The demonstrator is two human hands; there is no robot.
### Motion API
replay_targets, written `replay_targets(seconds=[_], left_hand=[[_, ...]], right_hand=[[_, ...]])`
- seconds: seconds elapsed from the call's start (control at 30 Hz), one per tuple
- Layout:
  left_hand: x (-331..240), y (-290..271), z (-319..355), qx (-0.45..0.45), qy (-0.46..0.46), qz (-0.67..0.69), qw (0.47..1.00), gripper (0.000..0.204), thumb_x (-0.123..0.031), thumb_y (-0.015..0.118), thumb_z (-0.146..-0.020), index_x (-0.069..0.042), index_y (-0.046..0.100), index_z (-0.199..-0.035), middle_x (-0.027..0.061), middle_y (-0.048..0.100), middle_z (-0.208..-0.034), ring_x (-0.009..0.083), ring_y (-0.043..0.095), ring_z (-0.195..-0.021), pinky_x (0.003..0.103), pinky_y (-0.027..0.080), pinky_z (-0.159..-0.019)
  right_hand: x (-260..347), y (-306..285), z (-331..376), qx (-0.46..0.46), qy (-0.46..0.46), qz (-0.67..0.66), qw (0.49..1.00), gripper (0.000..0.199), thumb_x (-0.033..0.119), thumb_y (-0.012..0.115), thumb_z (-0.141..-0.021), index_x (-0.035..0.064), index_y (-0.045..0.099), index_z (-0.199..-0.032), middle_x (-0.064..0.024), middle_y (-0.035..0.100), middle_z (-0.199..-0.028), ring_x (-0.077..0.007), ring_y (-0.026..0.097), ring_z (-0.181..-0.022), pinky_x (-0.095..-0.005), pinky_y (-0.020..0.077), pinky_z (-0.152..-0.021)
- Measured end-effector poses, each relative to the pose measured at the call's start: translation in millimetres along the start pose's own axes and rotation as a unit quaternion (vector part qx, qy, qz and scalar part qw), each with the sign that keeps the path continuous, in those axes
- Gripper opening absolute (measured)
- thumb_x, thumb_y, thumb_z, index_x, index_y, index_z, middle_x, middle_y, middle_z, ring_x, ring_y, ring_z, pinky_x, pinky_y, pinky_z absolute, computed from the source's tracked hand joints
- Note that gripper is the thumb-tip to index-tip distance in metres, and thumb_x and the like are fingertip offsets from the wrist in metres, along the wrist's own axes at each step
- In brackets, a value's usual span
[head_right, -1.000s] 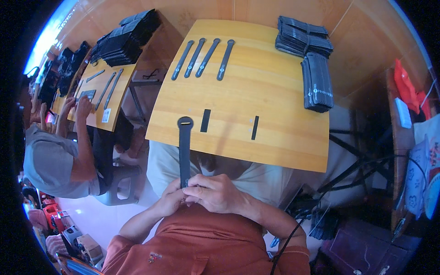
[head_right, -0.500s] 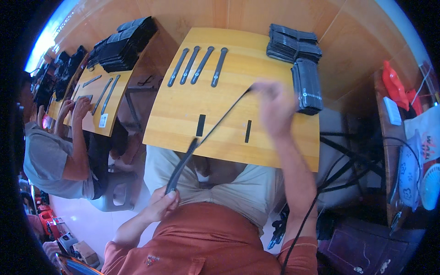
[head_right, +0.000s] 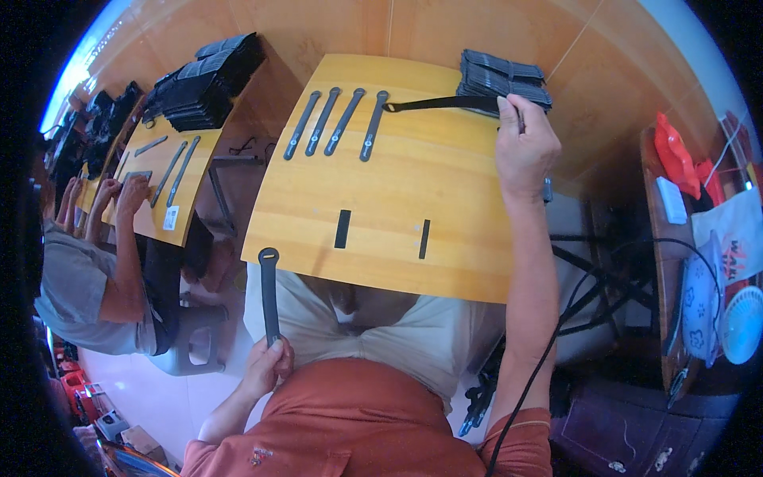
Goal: Inspecting and preparing black textile straps at a workstation using a small needle tool.
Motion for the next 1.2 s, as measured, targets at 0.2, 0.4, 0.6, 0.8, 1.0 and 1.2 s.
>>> replay_targets(seconds=[0.2, 0.4, 0.6, 0.8, 1.0, 1.2], left_hand=[[-2, 3, -4, -0.008, 0.009, 0.009, 1.000, 0.035, -0.040, 0.051, -0.103, -0.007, 0.048, -0.091, -0.0023, 0.040, -0.066, 0.0081, 0.032, -0.053, 0.025, 0.027, -0.048], [3, 2, -9, 0.002, 0.012, 0.031, 0.999, 0.034, -0.038, 0.050, -0.103, -0.007, 0.048, -0.091, -0.0018, 0.039, -0.066, 0.0086, 0.033, -0.054, 0.025, 0.028, -0.049], [-1, 5, -10, 0.000, 0.013, 0.013, 1.000, 0.031, -0.035, 0.050, -0.104, -0.006, 0.048, -0.092, -0.0017, 0.040, -0.067, 0.0091, 0.034, -0.056, 0.025, 0.029, -0.051], [2, 5, -11, 0.004, 0.003, 0.030, 1.000, 0.031, -0.035, 0.050, -0.104, -0.006, 0.048, -0.092, -0.0017, 0.040, -0.067, 0.0092, 0.034, -0.056, 0.025, 0.030, -0.051], [3, 4, -12, 0.021, 0.021, 0.017, 0.999, 0.033, -0.037, 0.048, -0.105, -0.006, 0.047, -0.091, -0.0018, 0.039, -0.067, 0.0092, 0.034, -0.056, 0.026, 0.030, -0.052], [5, 2, -13, 0.045, 0.048, 0.053, 0.996, 0.045, -0.046, 0.039, -0.106, -0.003, 0.050, -0.105, 0.0000, 0.041, -0.069, 0.0107, 0.037, -0.060, 0.026, 0.035, -0.055]], right_hand=[[-2, 25, 17, 0.039, -0.205, 0.113, 0.971, 0.007, 0.008, 0.068, -0.085, 0.0093, 0.068, -0.092, -0.0081, 0.069, -0.089, -0.0281, 0.069, -0.077, -0.0367, 0.0549, -0.066], [-7, 67, 77, 0.202, -0.223, 0.136, 0.944, 0.006, 0.011, 0.065, -0.086, 0.0114, 0.068, -0.092, -0.0040, 0.067, -0.093, -0.0251, 0.068, -0.076, -0.0374, 0.0555, -0.062], [-16, 100, 111, 0.378, -0.149, 0.145, 0.902, 0.015, 0.022, 0.067, -0.088, 0.0107, 0.070, -0.097, -0.0041, 0.068, -0.097, -0.0274, 0.069, -0.084, -0.0425, 0.0555, -0.066], [-11, 108, 112, 0.454, -0.102, 0.161, 0.871, 0.035, 0.038, 0.067, -0.089, 0.0075, 0.071, -0.105, -0.0073, 0.066, -0.107, -0.0317, 0.068, -0.092, -0.0464, 0.0547, -0.076], [-6, 112, 110, 0.479, -0.067, 0.155, 0.861, 0.040, 0.039, 0.062, -0.092, 0.0043, 0.069, -0.111, -0.0111, 0.064, -0.111, -0.0343, 0.067, -0.096, -0.0471, 0.0540, -0.080], [-9, 125, 106, 0.479, -0.045, 0.149, 0.864, 0.035, 0.033, 0.057, -0.096, 0.0038, 0.068, -0.111, -0.0145, 0.062, -0.115, -0.0371, 0.066, -0.098, -0.0499, 0.0529, -0.084]])
Point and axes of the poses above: each hand's wrist, its own z-axis away from the middle knuckle, its own y-axis out of the palm, x = y × z, the point moved 3 cm from there along -z, towards the middle knuckle
